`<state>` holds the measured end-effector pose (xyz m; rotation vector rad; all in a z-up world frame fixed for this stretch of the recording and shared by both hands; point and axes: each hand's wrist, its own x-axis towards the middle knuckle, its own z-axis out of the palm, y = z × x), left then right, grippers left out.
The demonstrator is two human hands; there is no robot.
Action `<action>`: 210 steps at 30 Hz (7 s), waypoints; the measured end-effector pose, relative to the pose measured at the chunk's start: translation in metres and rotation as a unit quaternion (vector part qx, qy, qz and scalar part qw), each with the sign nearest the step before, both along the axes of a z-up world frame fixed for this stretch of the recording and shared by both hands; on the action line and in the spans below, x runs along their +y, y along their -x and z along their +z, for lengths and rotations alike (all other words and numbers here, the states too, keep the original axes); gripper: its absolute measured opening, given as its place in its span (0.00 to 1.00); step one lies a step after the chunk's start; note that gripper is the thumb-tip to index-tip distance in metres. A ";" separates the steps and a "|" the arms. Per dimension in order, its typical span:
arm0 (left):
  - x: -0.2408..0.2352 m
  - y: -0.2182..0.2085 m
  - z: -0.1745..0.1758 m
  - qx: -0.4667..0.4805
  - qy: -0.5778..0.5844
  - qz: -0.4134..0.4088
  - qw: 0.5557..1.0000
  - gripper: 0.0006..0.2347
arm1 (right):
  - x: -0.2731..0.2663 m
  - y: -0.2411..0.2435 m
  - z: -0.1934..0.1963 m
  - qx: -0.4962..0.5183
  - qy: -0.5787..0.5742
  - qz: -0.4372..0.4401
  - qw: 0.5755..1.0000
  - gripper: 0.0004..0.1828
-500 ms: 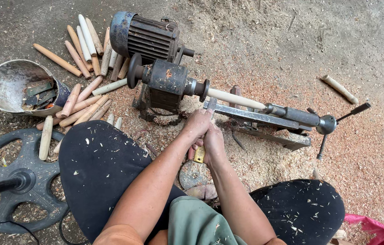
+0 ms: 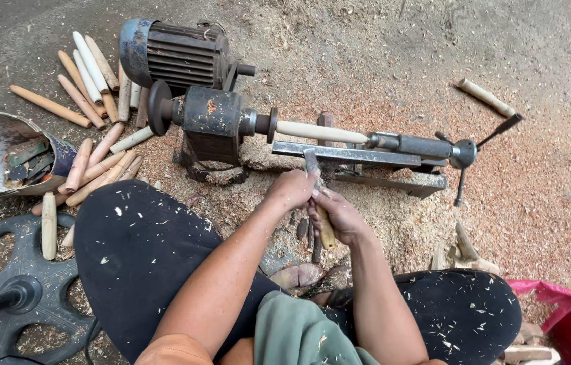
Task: The person mounts a rectangular wooden blank onto a lathe, secures it, and uses a chisel to shape the rotating wood into a cylindrical rod. They then sand the finished piece while it spins and remove it from the lathe.
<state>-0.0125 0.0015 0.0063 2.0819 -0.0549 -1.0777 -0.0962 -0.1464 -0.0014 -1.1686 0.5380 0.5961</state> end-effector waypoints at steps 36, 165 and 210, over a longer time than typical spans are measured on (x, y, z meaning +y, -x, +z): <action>0.042 0.056 0.112 -0.212 -0.078 -0.217 0.950 0.19 | 0.009 0.100 -0.016 -0.291 0.698 0.583 0.299 0.16; -0.059 -0.195 0.101 -0.133 0.018 -0.458 0.879 0.09 | -0.006 -0.084 0.036 0.086 -0.048 -0.228 0.969 0.07; -0.068 -0.189 0.089 -0.139 -0.032 -0.464 0.874 0.09 | 0.000 -0.058 0.055 0.115 -0.123 -0.317 0.933 0.06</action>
